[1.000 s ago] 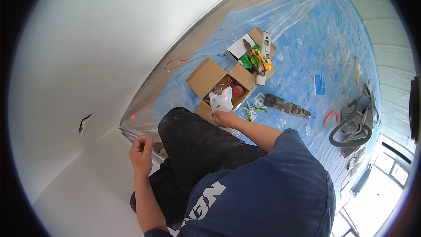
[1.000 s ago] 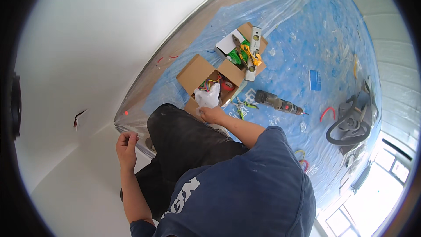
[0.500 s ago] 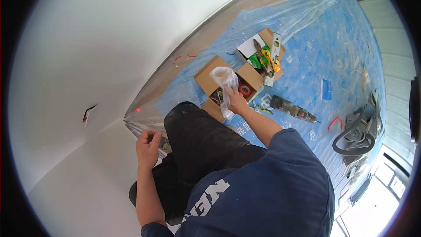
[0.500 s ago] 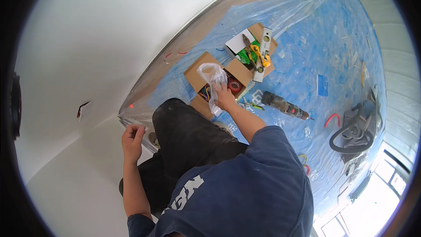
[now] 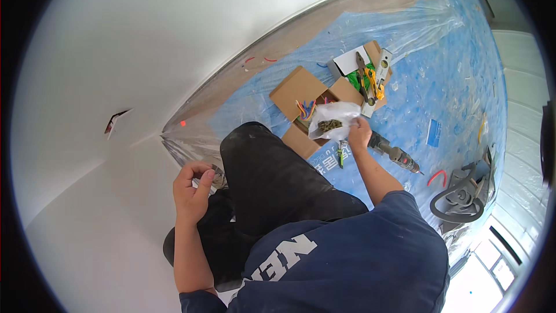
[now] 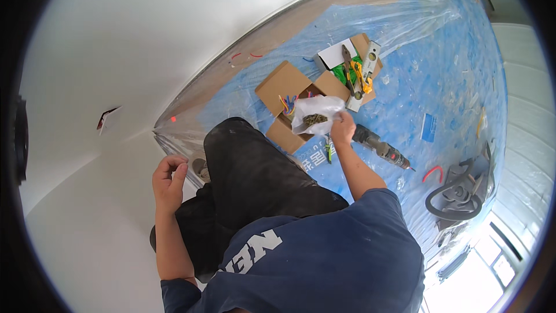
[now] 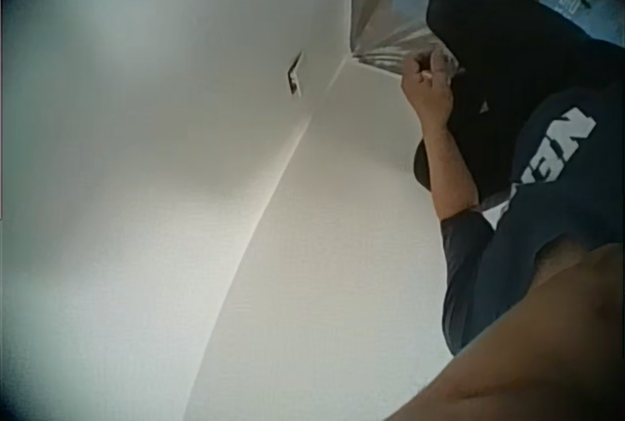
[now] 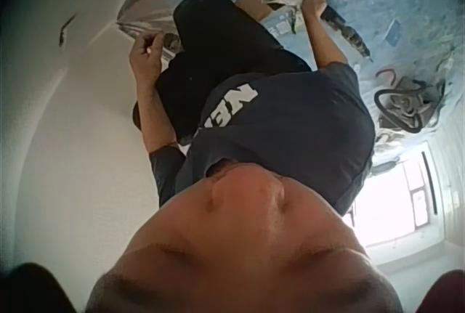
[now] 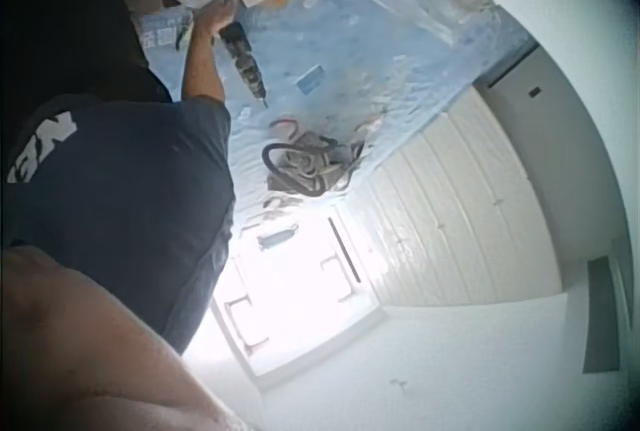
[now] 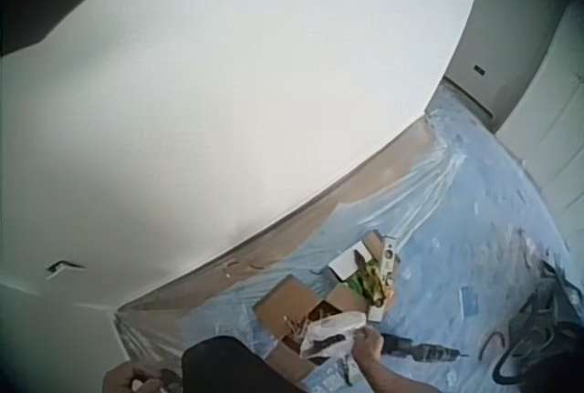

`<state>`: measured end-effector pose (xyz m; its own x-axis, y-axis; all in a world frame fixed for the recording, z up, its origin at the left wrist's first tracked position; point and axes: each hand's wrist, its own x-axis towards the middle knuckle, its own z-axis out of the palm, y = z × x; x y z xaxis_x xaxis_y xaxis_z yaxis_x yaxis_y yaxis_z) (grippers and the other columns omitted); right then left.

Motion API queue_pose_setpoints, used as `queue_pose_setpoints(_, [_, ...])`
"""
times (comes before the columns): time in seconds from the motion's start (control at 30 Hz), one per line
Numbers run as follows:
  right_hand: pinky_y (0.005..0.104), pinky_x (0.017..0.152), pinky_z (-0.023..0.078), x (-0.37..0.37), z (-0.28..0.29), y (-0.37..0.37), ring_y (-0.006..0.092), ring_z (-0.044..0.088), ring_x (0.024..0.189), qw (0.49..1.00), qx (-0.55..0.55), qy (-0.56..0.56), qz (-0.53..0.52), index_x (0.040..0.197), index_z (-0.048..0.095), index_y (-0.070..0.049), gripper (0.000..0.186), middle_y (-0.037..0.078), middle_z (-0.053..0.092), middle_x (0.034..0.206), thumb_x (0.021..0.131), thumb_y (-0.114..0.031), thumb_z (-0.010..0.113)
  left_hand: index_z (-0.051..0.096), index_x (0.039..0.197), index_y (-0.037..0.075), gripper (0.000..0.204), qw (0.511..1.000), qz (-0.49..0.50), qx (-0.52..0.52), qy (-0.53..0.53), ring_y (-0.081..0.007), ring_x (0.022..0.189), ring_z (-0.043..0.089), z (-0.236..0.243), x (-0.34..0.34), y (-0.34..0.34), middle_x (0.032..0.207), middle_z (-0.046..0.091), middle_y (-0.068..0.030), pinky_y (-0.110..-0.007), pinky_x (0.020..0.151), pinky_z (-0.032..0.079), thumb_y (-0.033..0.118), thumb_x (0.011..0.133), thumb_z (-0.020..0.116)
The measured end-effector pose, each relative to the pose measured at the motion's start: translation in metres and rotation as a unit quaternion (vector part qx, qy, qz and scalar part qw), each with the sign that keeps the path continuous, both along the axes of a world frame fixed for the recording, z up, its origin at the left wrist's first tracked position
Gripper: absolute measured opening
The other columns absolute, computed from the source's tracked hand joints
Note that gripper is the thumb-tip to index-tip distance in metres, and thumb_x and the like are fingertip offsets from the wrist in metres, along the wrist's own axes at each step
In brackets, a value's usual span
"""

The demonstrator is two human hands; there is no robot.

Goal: Install and level an electrical wall outlet box and components using a drill and spirit level.

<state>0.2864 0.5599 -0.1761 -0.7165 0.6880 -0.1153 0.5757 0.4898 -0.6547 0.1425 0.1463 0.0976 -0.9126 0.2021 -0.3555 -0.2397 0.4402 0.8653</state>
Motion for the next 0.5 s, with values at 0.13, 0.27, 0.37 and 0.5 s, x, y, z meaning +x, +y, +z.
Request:
queue_pose_setpoints(0.13, [0.0397,0.078,0.049,0.005,-0.024,0.029,0.0365,0.061,0.082,0.997,0.003,-0.037,-0.073,0.093,0.065,-0.002,0.018,0.017,0.066,0.095,0.081,-0.010,0.055,0.063,0.094,-0.001,0.013,1.000,-0.021,-0.001,0.008,-0.0165,0.080,0.056,0.001,0.000,0.006,0.094,0.065,-0.0077,-0.026,0.077,0.046,0.008,0.085,0.066])
queue_pose_setpoints(0.27, [0.0423,0.084,0.047,-0.007,-0.037,0.040,0.0377,0.059,0.092,0.997,-0.003,-0.065,0.041,0.106,0.061,0.000,0.028,0.021,0.063,0.102,0.081,-0.014,0.061,0.062,0.098,-0.001,0.017,0.991,-0.077,-0.093,0.059,-0.0205,0.086,0.059,0.027,0.002,-0.001,0.098,0.066,-0.0102,-0.029,0.081,0.046,0.004,0.082,0.065])
queue_pose_setpoints(0.37, [0.0421,0.094,0.043,-0.018,-0.015,0.015,0.0381,0.055,0.105,0.991,0.088,-0.006,0.096,0.118,0.055,0.001,0.044,0.022,0.059,0.112,0.077,-0.010,0.065,0.061,0.100,0.000,0.019,0.976,0.031,-0.110,0.185,-0.0225,0.090,0.058,0.069,0.042,-0.037,0.098,0.064,-0.0115,-0.031,0.084,0.046,0.001,0.082,0.059])
queue_pose_setpoints(0.5, [0.0368,0.104,0.037,0.004,0.001,0.019,0.0330,0.052,0.113,0.996,0.045,0.043,0.057,0.129,0.045,0.002,0.058,0.019,0.052,0.122,0.076,-0.006,0.066,0.059,0.101,0.001,0.018,0.916,0.326,-0.042,0.228,-0.0211,0.090,0.057,0.064,0.147,-0.095,0.097,0.063,-0.0120,-0.031,0.085,0.045,0.002,0.084,0.052])
